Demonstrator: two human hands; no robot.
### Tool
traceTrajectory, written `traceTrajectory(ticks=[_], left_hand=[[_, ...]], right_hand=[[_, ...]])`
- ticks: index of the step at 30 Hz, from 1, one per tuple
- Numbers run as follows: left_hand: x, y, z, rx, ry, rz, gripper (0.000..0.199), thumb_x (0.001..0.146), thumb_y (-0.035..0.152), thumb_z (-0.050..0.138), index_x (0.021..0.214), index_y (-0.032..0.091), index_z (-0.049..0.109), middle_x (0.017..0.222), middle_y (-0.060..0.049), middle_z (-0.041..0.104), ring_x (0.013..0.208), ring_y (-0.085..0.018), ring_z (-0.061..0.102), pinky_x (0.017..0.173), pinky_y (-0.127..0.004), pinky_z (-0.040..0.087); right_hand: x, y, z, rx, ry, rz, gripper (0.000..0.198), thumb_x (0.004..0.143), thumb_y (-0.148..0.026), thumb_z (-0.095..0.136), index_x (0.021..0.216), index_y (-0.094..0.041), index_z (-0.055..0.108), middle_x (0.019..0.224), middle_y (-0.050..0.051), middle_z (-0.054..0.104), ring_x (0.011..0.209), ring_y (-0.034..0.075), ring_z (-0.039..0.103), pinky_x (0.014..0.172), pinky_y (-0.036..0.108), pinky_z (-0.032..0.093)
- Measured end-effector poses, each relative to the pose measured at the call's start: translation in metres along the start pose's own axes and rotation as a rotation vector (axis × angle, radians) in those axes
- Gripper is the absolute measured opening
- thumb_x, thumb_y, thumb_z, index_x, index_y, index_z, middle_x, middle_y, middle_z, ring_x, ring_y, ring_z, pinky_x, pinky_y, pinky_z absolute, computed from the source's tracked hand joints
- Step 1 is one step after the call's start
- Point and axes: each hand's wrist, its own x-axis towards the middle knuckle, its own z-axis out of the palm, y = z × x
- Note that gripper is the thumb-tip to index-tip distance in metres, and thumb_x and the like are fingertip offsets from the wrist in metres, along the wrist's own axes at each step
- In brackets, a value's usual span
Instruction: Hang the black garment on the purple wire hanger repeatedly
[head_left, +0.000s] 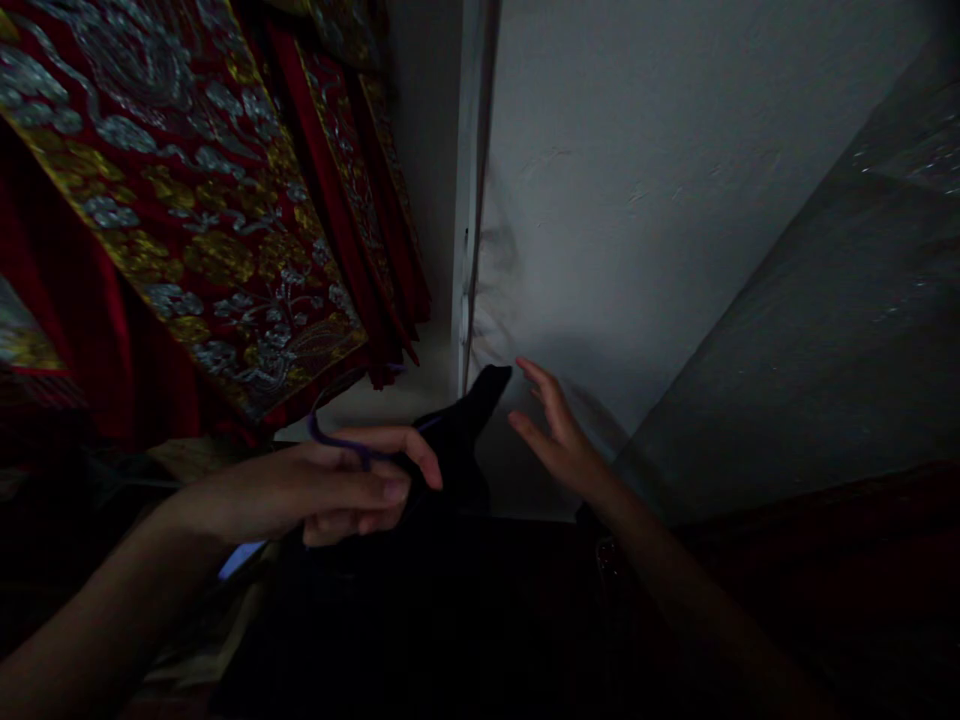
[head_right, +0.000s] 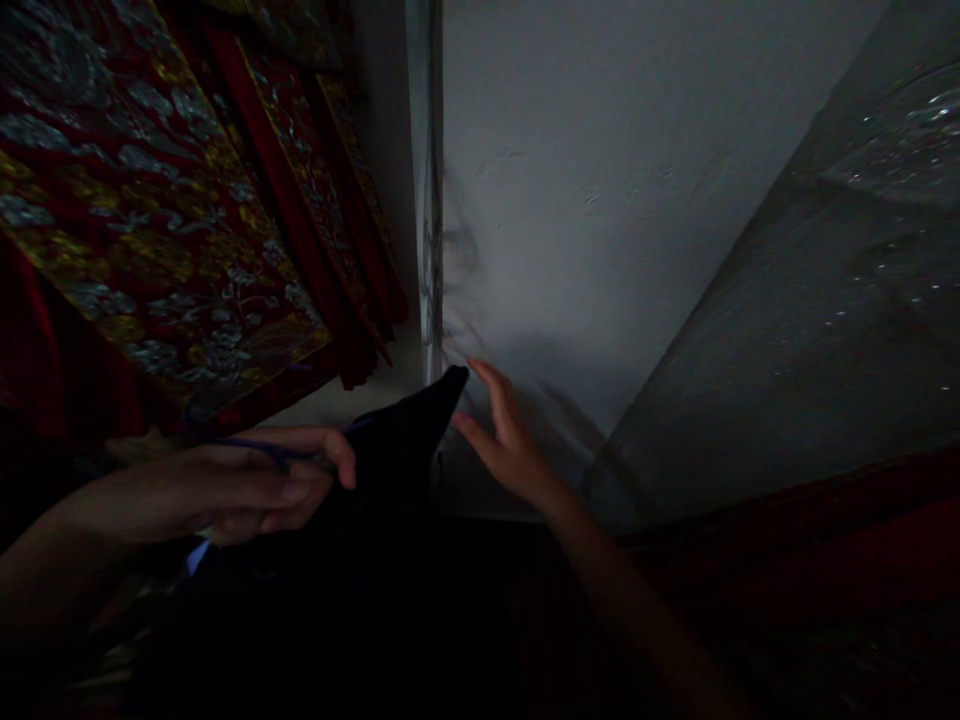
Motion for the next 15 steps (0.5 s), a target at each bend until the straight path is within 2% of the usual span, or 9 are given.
traceTrajectory(ticks=[1, 3, 5, 7, 10, 11, 13, 14, 15], left_hand=[[-0.001, 0.003, -0.003, 0.083, -0.038, -0.016, 0.036, 0.089, 0.048, 0.067, 0.115, 0.025, 0.063, 0.069, 0.003, 0.05, 0.047, -0.006, 0.028, 0.039, -0.019, 0.016], [0.003, 0.007, -0.016, 0.212, 0.014, 0.015, 0.038, 0.09, 0.046, 0.068, 0.121, 0.027, 0.061, 0.07, 0.003, 0.052, 0.049, -0.007, 0.035, 0.04, -0.019, 0.02], [0.016, 0.007, -0.038, 0.28, 0.209, 0.149, 0.045, 0.089, 0.042, 0.069, 0.129, 0.03, 0.055, 0.071, 0.004, 0.054, 0.049, -0.008, 0.04, 0.04, -0.018, 0.026], [0.036, 0.005, -0.061, 0.318, 0.469, 0.351, 0.052, 0.086, 0.036, 0.069, 0.133, 0.029, 0.049, 0.074, 0.003, 0.058, 0.052, -0.01, 0.05, 0.042, -0.018, 0.035], [0.063, 0.001, -0.081, 0.454, 0.836, 0.63, 0.055, 0.082, 0.029, 0.07, 0.131, 0.024, 0.048, 0.102, -0.006, 0.066, 0.086, -0.02, 0.067, 0.069, -0.031, 0.057], [0.067, -0.001, -0.081, 0.539, 0.97, 0.722, 0.053, 0.082, 0.028, 0.069, 0.13, 0.024, 0.048, 0.115, -0.009, 0.064, 0.102, -0.023, 0.066, 0.083, -0.038, 0.058], [0.07, -0.006, -0.072, 0.728, 1.207, 0.879, 0.047, 0.085, 0.026, 0.067, 0.129, 0.024, 0.051, 0.131, -0.011, 0.059, 0.122, -0.027, 0.059, 0.102, -0.046, 0.051], [0.069, -0.01, -0.064, 0.813, 1.274, 0.933, 0.042, 0.088, 0.025, 0.064, 0.128, 0.024, 0.052, 0.132, -0.011, 0.059, 0.125, -0.028, 0.057, 0.106, -0.047, 0.048], [0.069, -0.015, -0.055, 0.888, 1.285, 0.967, 0.036, 0.09, 0.024, 0.062, 0.125, 0.025, 0.054, 0.129, -0.01, 0.061, 0.124, -0.028, 0.058, 0.107, -0.047, 0.047]], right_hand=[[0.007, 0.009, 0.0, 0.05, -0.002, 0.036, 0.056, 0.095, -0.049, 0.059, 0.146, -0.031, 0.045, 0.153, 0.009, 0.049, 0.144, 0.029, 0.043, 0.121, 0.053, 0.035], [0.017, 0.021, -0.001, 0.168, 0.003, 0.133, 0.045, 0.092, -0.058, 0.061, 0.125, -0.027, 0.062, 0.126, 0.007, 0.067, 0.125, 0.028, 0.06, 0.112, 0.049, 0.045], [0.027, 0.027, -0.004, 0.317, 0.099, 0.254, 0.042, 0.085, -0.066, 0.065, 0.093, -0.025, 0.068, 0.089, 0.002, 0.071, 0.095, 0.024, 0.069, 0.095, 0.043, 0.056], [0.039, 0.03, -0.01, 0.468, 0.269, 0.344, 0.045, 0.075, -0.068, 0.073, 0.077, -0.024, 0.065, 0.07, -0.001, 0.066, 0.08, 0.022, 0.069, 0.081, 0.038, 0.06], [0.062, 0.028, -0.022, 0.612, 0.491, 0.358, 0.045, 0.067, -0.062, 0.082, 0.081, -0.022, 0.066, 0.073, 0.001, 0.069, 0.084, 0.024, 0.072, 0.077, 0.037, 0.061], [0.069, 0.026, -0.027, 0.63, 0.555, 0.339, 0.045, 0.068, -0.061, 0.082, 0.083, -0.021, 0.067, 0.077, 0.002, 0.071, 0.088, 0.024, 0.072, 0.078, 0.038, 0.061], [0.081, 0.023, -0.034, 0.648, 0.663, 0.297, 0.043, 0.071, -0.058, 0.08, 0.088, -0.02, 0.068, 0.089, 0.004, 0.074, 0.096, 0.024, 0.072, 0.083, 0.039, 0.061], [0.083, 0.021, -0.036, 0.652, 0.699, 0.283, 0.042, 0.073, -0.057, 0.079, 0.091, -0.02, 0.069, 0.095, 0.004, 0.075, 0.098, 0.024, 0.072, 0.086, 0.039, 0.06], [0.083, 0.02, -0.036, 0.658, 0.719, 0.276, 0.041, 0.076, -0.056, 0.077, 0.094, -0.02, 0.069, 0.1, 0.005, 0.075, 0.1, 0.023, 0.072, 0.089, 0.039, 0.06]])
